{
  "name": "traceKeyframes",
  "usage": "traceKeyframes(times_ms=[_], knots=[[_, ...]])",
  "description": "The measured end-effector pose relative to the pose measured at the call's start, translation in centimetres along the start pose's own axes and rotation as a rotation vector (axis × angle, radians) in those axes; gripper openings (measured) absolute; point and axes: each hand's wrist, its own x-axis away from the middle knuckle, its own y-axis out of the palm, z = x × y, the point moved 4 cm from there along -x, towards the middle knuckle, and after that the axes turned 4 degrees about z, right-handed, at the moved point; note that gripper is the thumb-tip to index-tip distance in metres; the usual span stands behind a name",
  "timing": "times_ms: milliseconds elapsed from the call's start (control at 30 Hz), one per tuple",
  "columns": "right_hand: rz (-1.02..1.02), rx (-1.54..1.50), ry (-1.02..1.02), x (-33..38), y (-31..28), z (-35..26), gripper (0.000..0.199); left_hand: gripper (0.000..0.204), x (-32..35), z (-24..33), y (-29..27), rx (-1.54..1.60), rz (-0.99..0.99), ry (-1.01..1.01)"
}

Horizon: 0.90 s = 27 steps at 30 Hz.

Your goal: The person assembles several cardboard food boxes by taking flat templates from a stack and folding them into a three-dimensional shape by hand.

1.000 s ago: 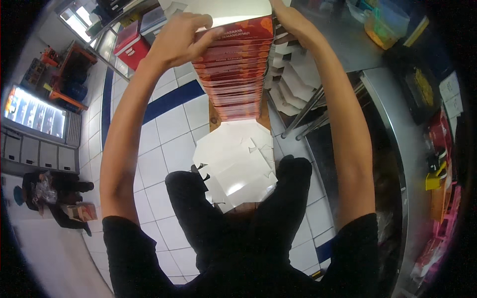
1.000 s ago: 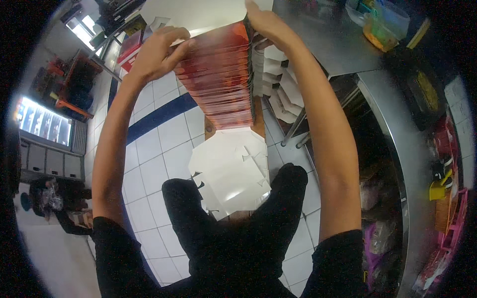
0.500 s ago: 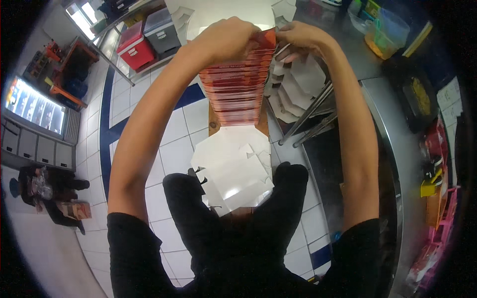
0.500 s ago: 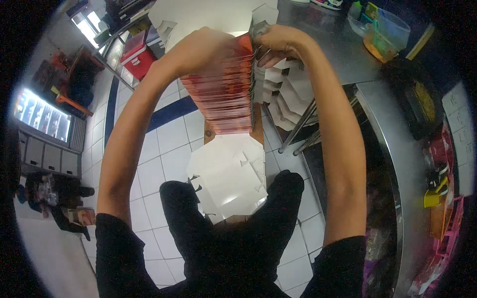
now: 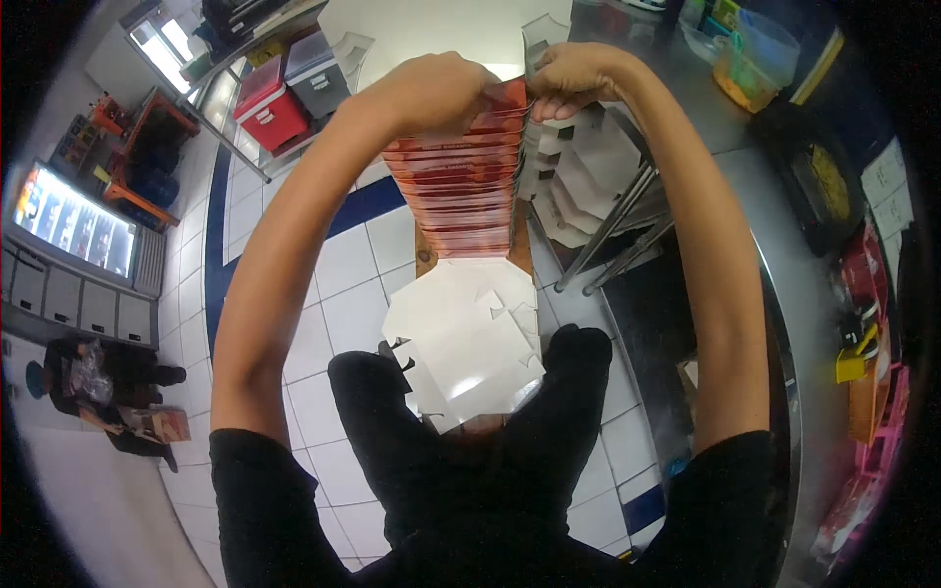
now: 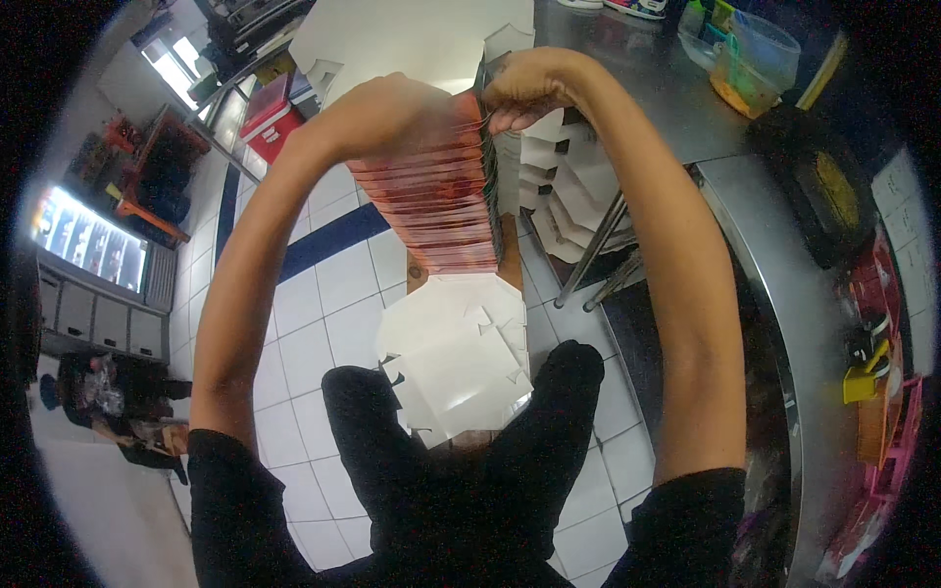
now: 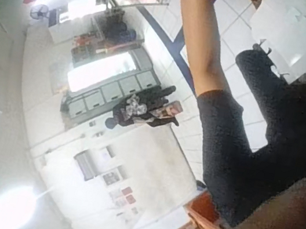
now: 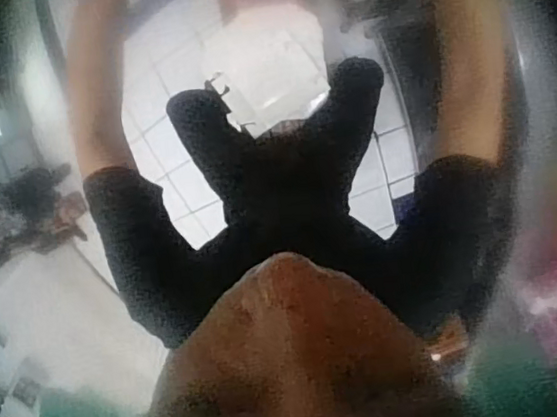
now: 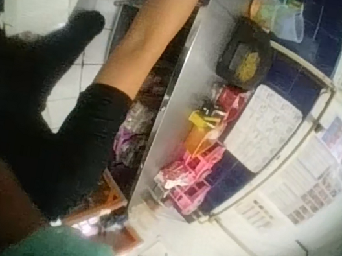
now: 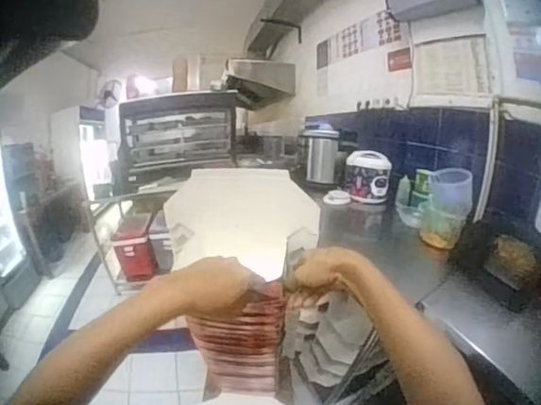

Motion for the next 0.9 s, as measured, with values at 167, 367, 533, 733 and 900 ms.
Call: traceKeyframes(times_ms=[167,367,533,733,900], knots=[[0.061,-0.073,-0.014,0.3,0.0,0.2,0.051,0.050,1.8,-3.1,-3.6,-0.067,0.194,-0.265],[0.280,-0.112,-0.119,1.1,1.2,-4.4,0.076,0.038,1.2,-15.6,-1.1,-0.252,0.010,-0.576],[0.328,0.032,-0.136,-3.2,-0.3,0.4,0.054,0.034,0.3,-15.8,3.1,-0.031,0.003,-0.515],[0.601,0.005,-0.123,-0.3,0.2,0.0,0.070,0.032,2.0,-11.0,-1.1,0.435,-0.263,-0.962],[1.143,0.105,-0.567,7.6,14.1,0.3,0.033,0.061,7.6,-11.7,-0.3,0.619,0.100,-0.714]])
